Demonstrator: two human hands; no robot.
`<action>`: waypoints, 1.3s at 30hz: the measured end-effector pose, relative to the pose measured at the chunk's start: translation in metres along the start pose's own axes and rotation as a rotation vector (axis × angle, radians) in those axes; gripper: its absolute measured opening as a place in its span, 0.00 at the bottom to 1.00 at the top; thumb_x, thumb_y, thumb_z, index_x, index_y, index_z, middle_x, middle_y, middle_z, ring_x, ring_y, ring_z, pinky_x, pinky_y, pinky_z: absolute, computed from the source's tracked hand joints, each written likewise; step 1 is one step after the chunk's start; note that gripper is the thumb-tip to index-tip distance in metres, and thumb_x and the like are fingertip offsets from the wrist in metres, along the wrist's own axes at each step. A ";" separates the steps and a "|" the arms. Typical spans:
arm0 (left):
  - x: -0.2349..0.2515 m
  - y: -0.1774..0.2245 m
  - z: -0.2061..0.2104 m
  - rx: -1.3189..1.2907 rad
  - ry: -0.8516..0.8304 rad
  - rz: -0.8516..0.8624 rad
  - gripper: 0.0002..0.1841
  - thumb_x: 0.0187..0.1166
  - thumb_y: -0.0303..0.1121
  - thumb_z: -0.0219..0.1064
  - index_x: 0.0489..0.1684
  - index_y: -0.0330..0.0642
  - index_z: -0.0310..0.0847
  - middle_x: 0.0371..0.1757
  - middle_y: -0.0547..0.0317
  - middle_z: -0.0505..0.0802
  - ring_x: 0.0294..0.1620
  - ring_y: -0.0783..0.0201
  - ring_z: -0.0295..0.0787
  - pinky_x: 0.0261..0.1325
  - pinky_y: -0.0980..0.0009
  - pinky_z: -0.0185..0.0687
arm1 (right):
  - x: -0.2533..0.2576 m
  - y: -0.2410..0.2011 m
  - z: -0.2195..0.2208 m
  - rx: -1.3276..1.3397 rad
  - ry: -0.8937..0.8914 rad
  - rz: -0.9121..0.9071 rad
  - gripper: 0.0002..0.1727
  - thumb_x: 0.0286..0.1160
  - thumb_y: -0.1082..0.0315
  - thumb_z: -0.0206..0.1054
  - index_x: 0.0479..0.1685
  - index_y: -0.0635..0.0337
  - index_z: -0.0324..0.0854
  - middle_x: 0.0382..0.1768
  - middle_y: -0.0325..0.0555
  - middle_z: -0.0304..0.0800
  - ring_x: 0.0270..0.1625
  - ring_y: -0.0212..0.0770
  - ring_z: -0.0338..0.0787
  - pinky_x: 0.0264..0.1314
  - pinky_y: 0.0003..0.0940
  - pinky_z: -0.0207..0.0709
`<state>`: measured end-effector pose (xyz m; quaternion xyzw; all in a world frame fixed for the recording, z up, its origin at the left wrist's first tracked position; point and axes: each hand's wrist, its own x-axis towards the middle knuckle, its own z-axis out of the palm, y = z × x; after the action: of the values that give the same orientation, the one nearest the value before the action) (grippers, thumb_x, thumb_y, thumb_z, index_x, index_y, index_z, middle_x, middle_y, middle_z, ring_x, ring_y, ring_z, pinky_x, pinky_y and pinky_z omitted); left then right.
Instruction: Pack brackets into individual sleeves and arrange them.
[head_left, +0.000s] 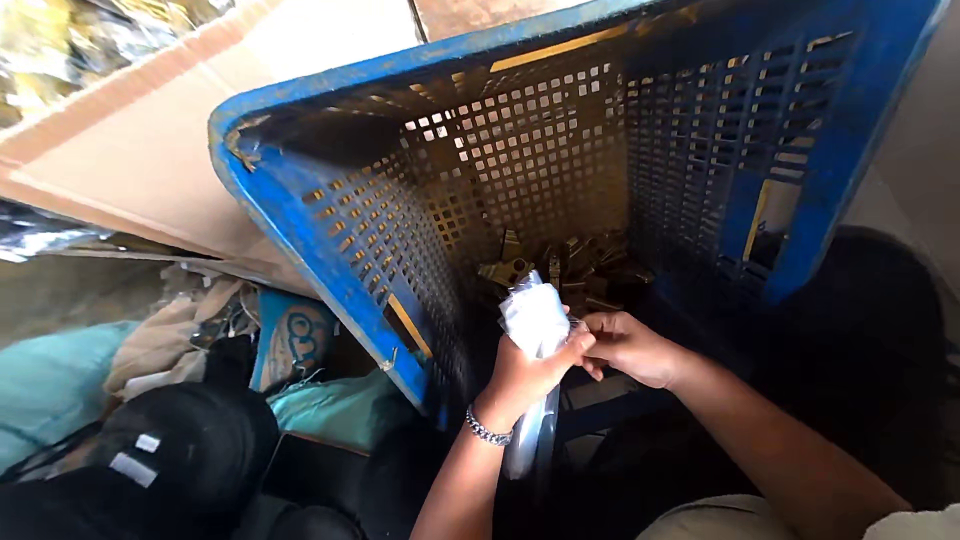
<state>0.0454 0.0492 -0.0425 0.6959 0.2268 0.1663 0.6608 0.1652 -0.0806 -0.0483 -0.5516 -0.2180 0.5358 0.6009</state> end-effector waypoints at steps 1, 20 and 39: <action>0.001 0.002 -0.001 0.003 -0.001 -0.041 0.25 0.64 0.28 0.80 0.59 0.26 0.79 0.49 0.59 0.93 0.49 0.78 0.89 0.58 0.79 0.86 | 0.000 -0.002 0.002 0.020 0.034 0.019 0.10 0.87 0.72 0.55 0.36 0.56 0.79 0.23 0.27 0.85 0.23 0.21 0.82 0.29 0.18 0.78; -0.009 -0.005 0.011 -0.152 -0.115 -0.269 0.18 0.53 0.16 0.79 0.40 0.41 0.80 0.25 0.74 0.86 0.28 0.79 0.84 0.39 0.81 0.84 | -0.002 -0.003 -0.017 -0.443 -0.158 -0.133 0.16 0.53 0.65 0.86 0.24 0.63 0.83 0.19 0.29 0.78 0.22 0.15 0.71 0.25 0.13 0.63; 0.030 -0.007 -0.014 0.297 0.411 -0.014 0.27 0.62 0.27 0.80 0.60 0.24 0.75 0.42 0.61 0.90 0.43 0.83 0.87 0.51 0.83 0.84 | 0.060 0.086 -0.094 -0.621 0.529 0.585 0.38 0.63 0.70 0.80 0.76 0.73 0.70 0.72 0.72 0.76 0.75 0.64 0.78 0.77 0.60 0.72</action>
<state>0.0625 0.0775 -0.0504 0.7352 0.3833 0.2646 0.4925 0.2305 -0.0836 -0.1731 -0.8595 -0.0435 0.4334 0.2674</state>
